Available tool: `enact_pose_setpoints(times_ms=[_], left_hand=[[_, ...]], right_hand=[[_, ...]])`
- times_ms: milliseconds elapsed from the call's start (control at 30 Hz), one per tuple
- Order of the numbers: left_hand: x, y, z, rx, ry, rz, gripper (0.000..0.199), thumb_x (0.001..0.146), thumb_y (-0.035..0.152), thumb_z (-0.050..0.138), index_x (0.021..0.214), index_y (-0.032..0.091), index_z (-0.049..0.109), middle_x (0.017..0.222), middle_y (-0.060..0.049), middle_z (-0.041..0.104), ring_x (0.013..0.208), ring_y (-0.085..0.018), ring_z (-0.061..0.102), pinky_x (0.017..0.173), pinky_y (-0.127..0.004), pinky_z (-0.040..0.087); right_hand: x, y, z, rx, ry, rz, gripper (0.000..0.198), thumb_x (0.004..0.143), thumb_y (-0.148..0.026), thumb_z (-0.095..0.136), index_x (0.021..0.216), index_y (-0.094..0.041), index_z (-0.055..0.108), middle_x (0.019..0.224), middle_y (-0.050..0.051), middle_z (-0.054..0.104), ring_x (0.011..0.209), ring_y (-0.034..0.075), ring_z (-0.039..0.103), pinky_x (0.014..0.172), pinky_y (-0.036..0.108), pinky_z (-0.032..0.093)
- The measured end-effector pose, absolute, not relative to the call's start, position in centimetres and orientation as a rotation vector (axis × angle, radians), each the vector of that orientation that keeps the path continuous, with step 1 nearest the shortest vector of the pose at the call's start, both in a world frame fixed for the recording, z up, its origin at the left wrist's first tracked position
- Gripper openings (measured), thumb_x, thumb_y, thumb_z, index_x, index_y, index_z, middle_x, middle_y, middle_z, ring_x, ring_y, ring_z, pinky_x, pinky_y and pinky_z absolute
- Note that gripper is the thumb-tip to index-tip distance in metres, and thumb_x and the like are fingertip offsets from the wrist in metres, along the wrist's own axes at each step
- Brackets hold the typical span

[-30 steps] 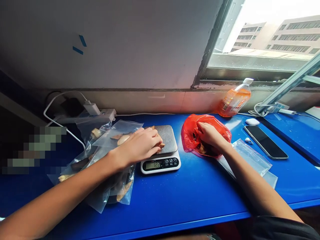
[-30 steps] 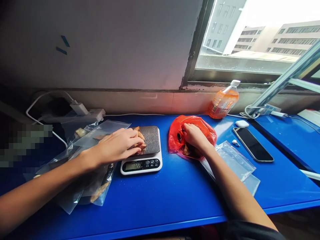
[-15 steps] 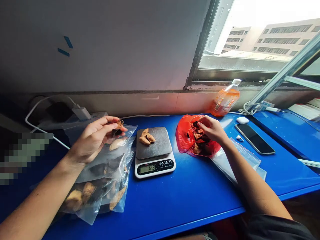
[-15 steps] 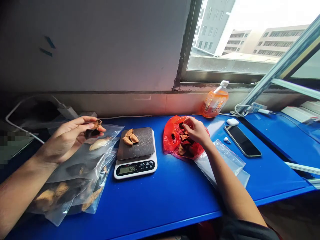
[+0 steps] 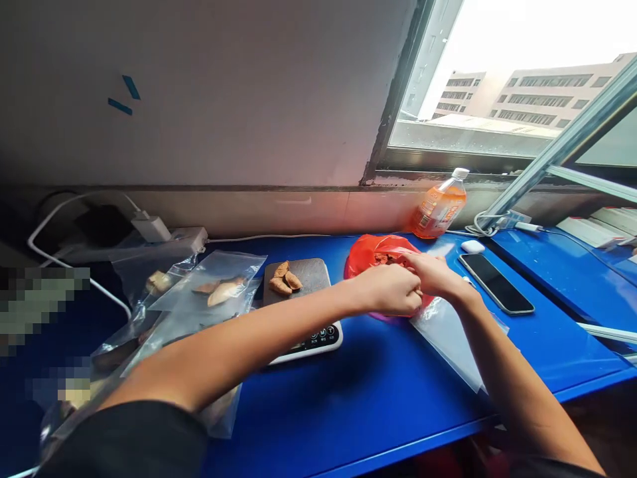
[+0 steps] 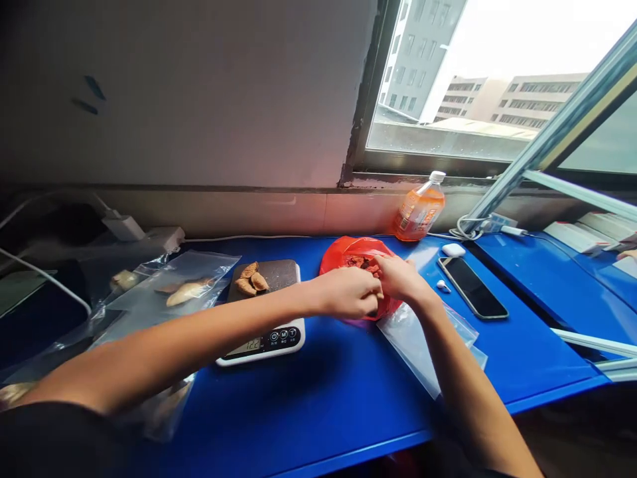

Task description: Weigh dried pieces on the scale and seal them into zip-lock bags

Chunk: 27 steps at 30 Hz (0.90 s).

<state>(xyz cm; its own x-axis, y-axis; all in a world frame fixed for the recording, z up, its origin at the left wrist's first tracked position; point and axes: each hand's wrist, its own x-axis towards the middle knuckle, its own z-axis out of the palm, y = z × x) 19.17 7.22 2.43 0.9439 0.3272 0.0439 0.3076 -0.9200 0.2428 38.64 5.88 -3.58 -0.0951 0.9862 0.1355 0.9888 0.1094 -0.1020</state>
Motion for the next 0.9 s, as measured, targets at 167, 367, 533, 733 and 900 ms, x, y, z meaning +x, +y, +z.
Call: enact_pose_setpoints(times_ms=[167, 367, 533, 733, 900], left_hand=[[21.8, 11.3, 0.3, 3.041, 0.744, 0.072, 0.035, 0.089, 0.028, 0.043, 0.111, 0.019, 0.068, 0.120, -0.011, 0.066, 0.111, -0.026, 0.060, 0.091, -0.037, 0.049], [19.7, 12.4, 1.4, 3.161, 0.865, -0.050, 0.024, 0.083, 0.020, 0.058, 0.101, 0.010, 0.071, 0.130, -0.022, 0.058, 0.128, -0.037, 0.044, 0.107, -0.060, 0.030], [17.2, 10.4, 2.0, 3.230, 0.851, -0.112, 0.027, 0.085, 0.021, 0.054, 0.106, 0.015, 0.070, 0.147, -0.016, 0.044, 0.143, -0.034, 0.024, 0.113, -0.063, 0.018], [14.2, 10.3, 3.0, 3.261, 0.881, -0.017, 0.029, 0.089, 0.021, 0.047, 0.106, 0.016, 0.070, 0.145, -0.015, 0.046, 0.141, -0.033, 0.028, 0.110, -0.061, 0.025], [10.4, 12.1, 5.1, 3.234, 1.071, 0.087, 0.031, 0.090, 0.027, 0.047, 0.112, 0.018, 0.067, 0.144, -0.015, 0.047, 0.141, -0.033, 0.027, 0.108, -0.061, 0.027]], right_hand=[[39.8, 5.4, -3.0, -2.147, -2.184, 0.082, 0.037, 0.079, -0.006, 0.042, 0.104, -0.020, 0.066, 0.094, 0.006, 0.072, 0.075, 0.017, 0.064, 0.064, 0.026, 0.045], [38.2, 7.7, -2.9, -2.295, -2.183, 0.031, 0.037, 0.082, -0.018, 0.051, 0.114, -0.024, 0.067, 0.104, 0.011, 0.071, 0.085, 0.024, 0.066, 0.068, 0.031, 0.045], [37.6, 9.0, -2.8, -2.330, -2.183, 0.031, 0.031, 0.079, -0.019, 0.055, 0.107, -0.020, 0.070, 0.108, 0.013, 0.068, 0.094, 0.024, 0.064, 0.076, 0.030, 0.046], [39.0, 8.4, -1.6, -2.184, -2.213, 0.103, 0.017, 0.079, -0.029, 0.058, 0.089, -0.018, 0.066, 0.091, 0.006, 0.068, 0.081, 0.018, 0.061, 0.068, 0.025, 0.044], [39.8, 7.6, -1.9, -1.873, -1.853, 0.277, 0.023, 0.080, -0.041, 0.056, 0.079, -0.019, 0.059, 0.075, 0.003, 0.065, 0.067, 0.015, 0.057, 0.059, 0.026, 0.042]])
